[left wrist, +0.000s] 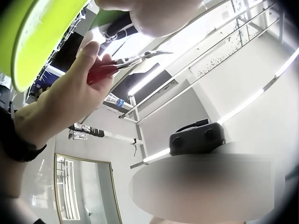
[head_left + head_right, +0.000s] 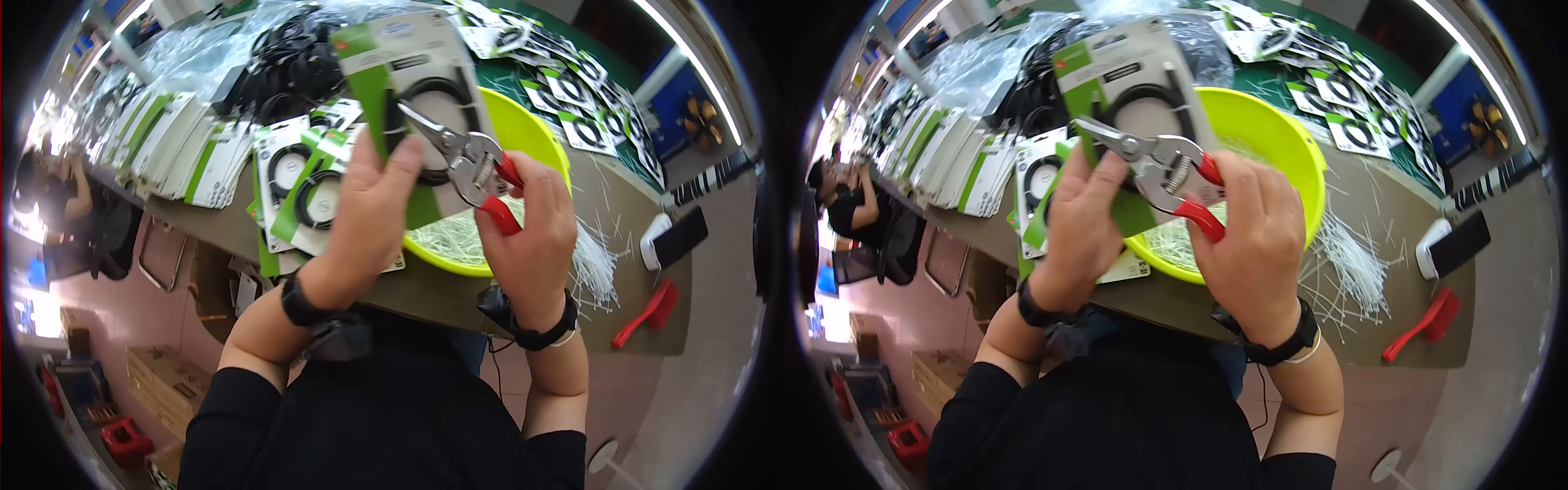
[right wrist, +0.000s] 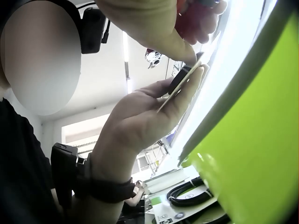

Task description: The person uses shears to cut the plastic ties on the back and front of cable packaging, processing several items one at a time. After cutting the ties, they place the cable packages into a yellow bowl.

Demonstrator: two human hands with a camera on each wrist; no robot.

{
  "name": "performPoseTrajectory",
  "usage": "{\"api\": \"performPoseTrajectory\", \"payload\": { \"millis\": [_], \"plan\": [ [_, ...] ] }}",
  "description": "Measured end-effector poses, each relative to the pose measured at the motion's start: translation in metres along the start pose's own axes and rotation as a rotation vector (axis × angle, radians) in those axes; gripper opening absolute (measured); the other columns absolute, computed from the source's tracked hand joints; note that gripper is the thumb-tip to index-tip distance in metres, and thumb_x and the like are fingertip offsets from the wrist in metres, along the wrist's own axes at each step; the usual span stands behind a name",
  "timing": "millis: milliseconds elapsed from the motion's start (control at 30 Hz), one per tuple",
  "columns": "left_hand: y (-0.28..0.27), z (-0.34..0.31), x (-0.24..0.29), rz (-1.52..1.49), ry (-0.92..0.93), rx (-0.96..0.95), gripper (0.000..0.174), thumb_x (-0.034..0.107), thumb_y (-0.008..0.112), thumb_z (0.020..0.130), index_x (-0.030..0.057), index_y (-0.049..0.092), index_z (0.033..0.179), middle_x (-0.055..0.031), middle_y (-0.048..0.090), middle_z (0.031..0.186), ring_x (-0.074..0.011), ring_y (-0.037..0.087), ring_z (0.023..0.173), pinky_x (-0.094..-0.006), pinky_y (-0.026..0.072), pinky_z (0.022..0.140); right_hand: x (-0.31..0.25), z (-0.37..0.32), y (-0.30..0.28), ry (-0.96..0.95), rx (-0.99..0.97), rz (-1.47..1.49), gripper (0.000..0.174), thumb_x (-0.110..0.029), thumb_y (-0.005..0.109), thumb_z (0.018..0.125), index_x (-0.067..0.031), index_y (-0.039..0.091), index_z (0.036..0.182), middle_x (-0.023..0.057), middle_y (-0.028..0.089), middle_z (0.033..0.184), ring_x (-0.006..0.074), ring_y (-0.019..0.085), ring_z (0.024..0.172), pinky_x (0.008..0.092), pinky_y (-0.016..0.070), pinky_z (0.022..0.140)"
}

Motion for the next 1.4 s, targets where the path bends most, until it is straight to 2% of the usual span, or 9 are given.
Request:
{"api": "performPoseTrajectory", "payload": {
  "millis": [267, 333, 500, 633, 733, 867, 967, 1233, 1400],
  "plan": [
    [-0.006, -0.006, -0.017, 0.199, 0.181, 0.016, 0.030, 0.011, 0.042, 0.098, 0.0022, 0.040, 0.126, -0.0057, 0.057, 0.111, -0.0140, 0.057, 0.100, -0.0264, 0.0470, 0.086, -0.002, -0.010, 0.016, 0.043, -0.002, -0.027, 0.036, 0.000, 0.067, 0.074, 0.0010, 0.057, 0.108, 0.0116, 0.065, 0.093, 0.0213, 0.064, 0.081, 0.0287, 0.0495, 0.076],
    [-0.013, -0.006, -0.011, 0.214, 0.201, 0.020, 0.030, 0.012, 0.043, 0.097, 0.0015, 0.040, 0.126, -0.0058, 0.057, 0.111, -0.0138, 0.057, 0.100, -0.0262, 0.0469, 0.086, 0.004, -0.010, 0.017, 0.264, 0.060, 0.130, 0.031, -0.001, 0.065, 0.079, 0.0015, 0.057, 0.109, 0.0085, 0.065, 0.094, 0.0157, 0.063, 0.082, 0.0265, 0.0488, 0.077],
    [-0.073, 0.003, 0.051, 0.252, -0.009, -0.001, 0.038, 0.018, 0.052, 0.094, -0.0033, 0.039, 0.123, -0.0130, 0.057, 0.109, -0.0171, 0.057, 0.097, -0.0298, 0.0484, 0.084, 0.038, -0.003, -0.008, 0.382, 0.166, 0.255, 0.023, -0.004, 0.060, 0.087, 0.0016, 0.058, 0.109, 0.0045, 0.065, 0.096, 0.0071, 0.060, 0.084, 0.0236, 0.0480, 0.077],
    [-0.157, -0.005, 0.086, 0.996, 0.272, 0.263, 0.053, 0.032, 0.062, 0.088, -0.0060, 0.044, 0.121, -0.0170, 0.059, 0.106, -0.0206, 0.060, 0.092, -0.0293, 0.0500, 0.076, 0.039, -0.003, -0.022, 0.407, -0.040, 0.020, 0.027, -0.004, 0.059, 0.087, 0.0019, 0.056, 0.113, 0.0075, 0.063, 0.101, 0.0107, 0.059, 0.090, 0.0263, 0.0466, 0.083],
    [-0.215, -0.030, 0.103, 1.322, 0.109, 0.376, 0.053, 0.041, 0.060, 0.087, -0.0055, 0.053, 0.112, -0.0151, 0.063, 0.095, -0.0202, 0.060, 0.083, -0.0280, 0.0487, 0.070, -0.011, -0.019, -0.012, 0.484, -0.044, 0.688, 0.038, -0.004, 0.066, 0.079, 0.0003, 0.054, 0.115, 0.0113, 0.060, 0.106, 0.0167, 0.058, 0.093, 0.0289, 0.0465, 0.081],
    [-0.259, -0.059, 0.073, 1.192, -0.461, 0.342, 0.045, 0.040, 0.057, 0.090, -0.0011, 0.058, 0.109, -0.0059, 0.061, 0.089, -0.0110, 0.056, 0.075, -0.0258, 0.0465, 0.064, -0.067, -0.027, 0.043, 0.170, -0.642, 0.778, 0.049, -0.007, 0.072, 0.073, -0.0001, 0.051, 0.116, 0.0176, 0.048, 0.127, 0.0290, 0.055, 0.110, 0.0372, 0.0429, 0.094],
    [-0.256, -0.062, 0.063, 1.038, -0.439, 0.338, 0.045, 0.041, 0.056, 0.090, -0.0008, 0.059, 0.108, -0.0047, 0.061, 0.086, -0.0101, 0.055, 0.070, -0.0246, 0.0453, 0.060, -0.089, -0.025, 0.090, -0.031, -0.731, 0.555, 0.054, -0.008, 0.075, 0.070, -0.0014, 0.049, 0.118, 0.0201, 0.041, 0.135, 0.0334, 0.048, 0.118, 0.0390, 0.0388, 0.099],
    [-0.205, -0.036, 0.056, 0.571, -0.366, 0.060, 0.039, 0.037, 0.059, 0.089, -0.0001, 0.059, 0.099, -0.0032, 0.059, 0.077, -0.0085, 0.055, 0.065, -0.0208, 0.0452, 0.056, -0.085, -0.040, 0.151, -0.168, -0.440, 0.259, 0.067, -0.007, 0.077, 0.069, -0.0003, 0.041, 0.125, 0.0174, 0.037, 0.139, 0.0290, 0.042, 0.124, 0.0365, 0.0380, 0.098],
    [-0.185, -0.019, 0.068, 0.731, -0.318, -0.157, 0.054, 0.047, 0.055, 0.088, -0.0050, 0.057, 0.102, -0.0119, 0.061, 0.085, -0.0181, 0.060, 0.078, -0.0300, 0.0486, 0.067, -0.066, -0.038, 0.131, 0.246, -0.306, 0.584, 0.065, -0.004, 0.073, 0.075, 0.0035, 0.036, 0.128, 0.0174, 0.039, 0.136, 0.0271, 0.037, 0.128, 0.0370, 0.0311, 0.104]
  ]
}}
Point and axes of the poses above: each hand's wrist, its own z-axis towards the middle knuckle, its own y-axis out of the palm, x = y × z, the point moved 3 cm from there along z, towards the middle knuckle
